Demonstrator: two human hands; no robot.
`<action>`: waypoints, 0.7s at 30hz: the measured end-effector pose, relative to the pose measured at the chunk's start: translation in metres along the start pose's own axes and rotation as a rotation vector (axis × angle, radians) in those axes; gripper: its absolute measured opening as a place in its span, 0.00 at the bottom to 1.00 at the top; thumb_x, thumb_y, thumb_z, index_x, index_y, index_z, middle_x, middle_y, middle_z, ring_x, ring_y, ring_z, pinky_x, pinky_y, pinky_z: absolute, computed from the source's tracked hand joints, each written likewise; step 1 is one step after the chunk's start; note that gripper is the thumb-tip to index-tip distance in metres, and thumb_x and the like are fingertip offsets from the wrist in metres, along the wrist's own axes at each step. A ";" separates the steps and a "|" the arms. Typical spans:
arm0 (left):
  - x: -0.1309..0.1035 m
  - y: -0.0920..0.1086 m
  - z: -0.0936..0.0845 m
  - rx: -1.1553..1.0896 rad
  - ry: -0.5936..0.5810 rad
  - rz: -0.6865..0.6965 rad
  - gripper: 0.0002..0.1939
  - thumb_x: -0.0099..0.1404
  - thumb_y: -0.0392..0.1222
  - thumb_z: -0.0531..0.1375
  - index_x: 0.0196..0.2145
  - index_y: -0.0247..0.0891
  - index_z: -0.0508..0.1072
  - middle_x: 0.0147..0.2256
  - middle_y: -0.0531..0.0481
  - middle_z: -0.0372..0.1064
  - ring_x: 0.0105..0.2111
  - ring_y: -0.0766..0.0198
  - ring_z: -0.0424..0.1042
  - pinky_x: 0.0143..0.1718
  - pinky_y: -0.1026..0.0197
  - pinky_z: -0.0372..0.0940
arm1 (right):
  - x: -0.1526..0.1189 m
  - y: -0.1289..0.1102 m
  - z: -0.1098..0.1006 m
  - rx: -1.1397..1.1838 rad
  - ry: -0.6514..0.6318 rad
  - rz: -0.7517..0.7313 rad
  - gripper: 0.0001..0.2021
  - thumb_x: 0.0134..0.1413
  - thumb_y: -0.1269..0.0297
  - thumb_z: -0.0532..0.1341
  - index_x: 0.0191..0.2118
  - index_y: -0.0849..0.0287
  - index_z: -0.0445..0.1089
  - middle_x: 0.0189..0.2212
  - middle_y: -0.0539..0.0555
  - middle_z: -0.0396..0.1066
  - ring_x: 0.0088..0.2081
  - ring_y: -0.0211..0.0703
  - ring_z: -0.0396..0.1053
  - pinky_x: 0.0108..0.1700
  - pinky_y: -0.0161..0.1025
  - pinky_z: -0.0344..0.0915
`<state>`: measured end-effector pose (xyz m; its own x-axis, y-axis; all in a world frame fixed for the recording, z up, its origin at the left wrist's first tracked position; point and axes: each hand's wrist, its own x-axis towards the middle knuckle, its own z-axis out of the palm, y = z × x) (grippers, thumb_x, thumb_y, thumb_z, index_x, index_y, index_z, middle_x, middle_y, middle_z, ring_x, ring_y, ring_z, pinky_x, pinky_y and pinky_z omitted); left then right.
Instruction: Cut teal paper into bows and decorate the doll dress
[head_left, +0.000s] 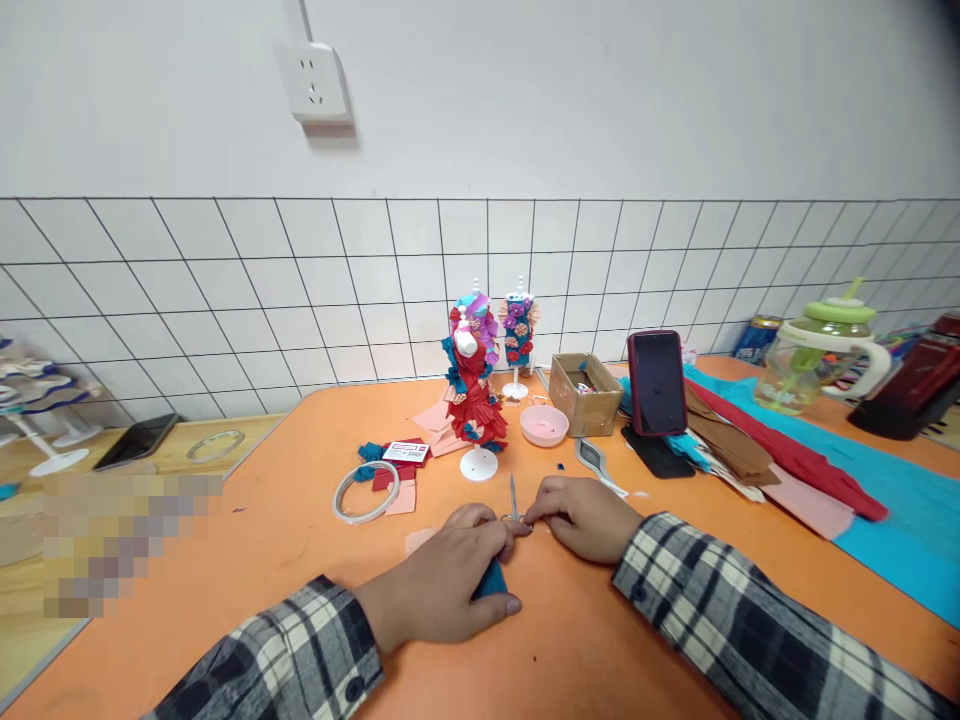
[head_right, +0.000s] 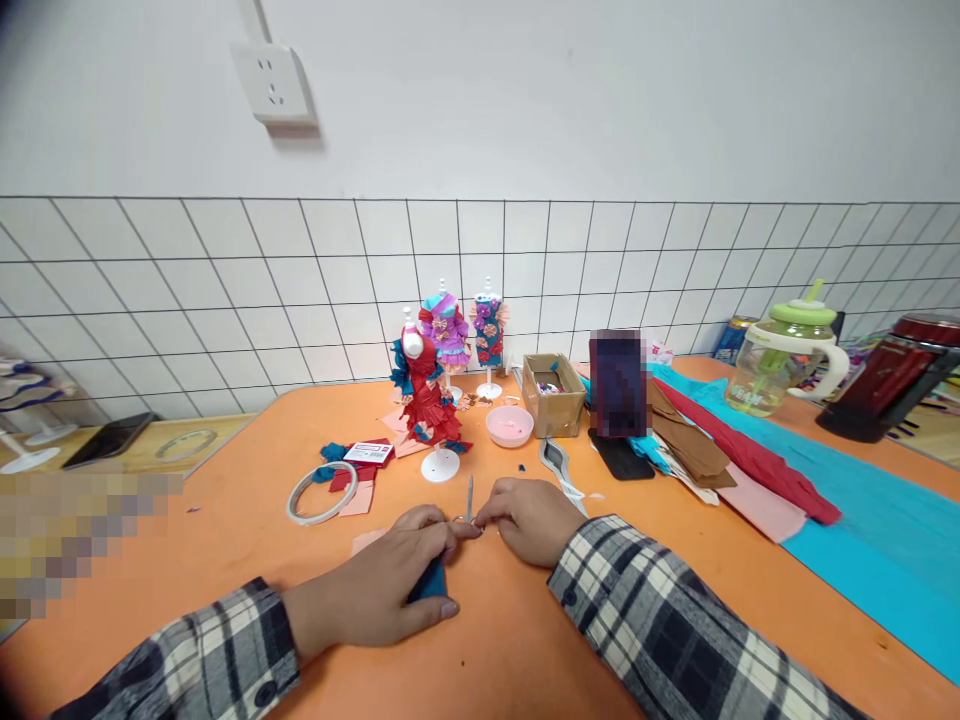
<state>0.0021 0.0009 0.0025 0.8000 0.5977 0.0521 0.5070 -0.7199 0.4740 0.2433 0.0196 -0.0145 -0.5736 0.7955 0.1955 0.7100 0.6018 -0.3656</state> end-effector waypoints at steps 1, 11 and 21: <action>0.000 0.000 0.000 -0.002 0.000 0.001 0.17 0.56 0.44 0.64 0.39 0.42 0.61 0.50 0.47 0.65 0.49 0.52 0.60 0.50 0.49 0.60 | 0.001 -0.001 0.001 -0.014 -0.004 0.014 0.20 0.52 0.78 0.53 0.41 0.51 0.77 0.37 0.51 0.73 0.39 0.41 0.71 0.41 0.36 0.62; 0.001 -0.008 0.004 -0.063 0.106 -0.029 0.15 0.58 0.45 0.63 0.36 0.41 0.60 0.47 0.44 0.64 0.49 0.53 0.62 0.48 0.49 0.62 | 0.002 -0.002 -0.003 0.004 -0.026 0.031 0.17 0.55 0.76 0.53 0.40 0.52 0.77 0.38 0.52 0.73 0.41 0.41 0.70 0.43 0.37 0.62; 0.002 -0.008 0.003 -0.030 0.090 0.022 0.15 0.58 0.45 0.63 0.36 0.42 0.60 0.49 0.45 0.65 0.51 0.52 0.62 0.52 0.49 0.60 | 0.000 0.004 -0.001 0.077 0.022 -0.005 0.16 0.54 0.75 0.55 0.43 0.54 0.75 0.37 0.51 0.75 0.39 0.41 0.70 0.42 0.36 0.63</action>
<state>0.0006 0.0066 -0.0037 0.7783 0.6120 0.1405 0.4789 -0.7232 0.4976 0.2467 0.0221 -0.0154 -0.5674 0.7943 0.2171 0.6731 0.5993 -0.4334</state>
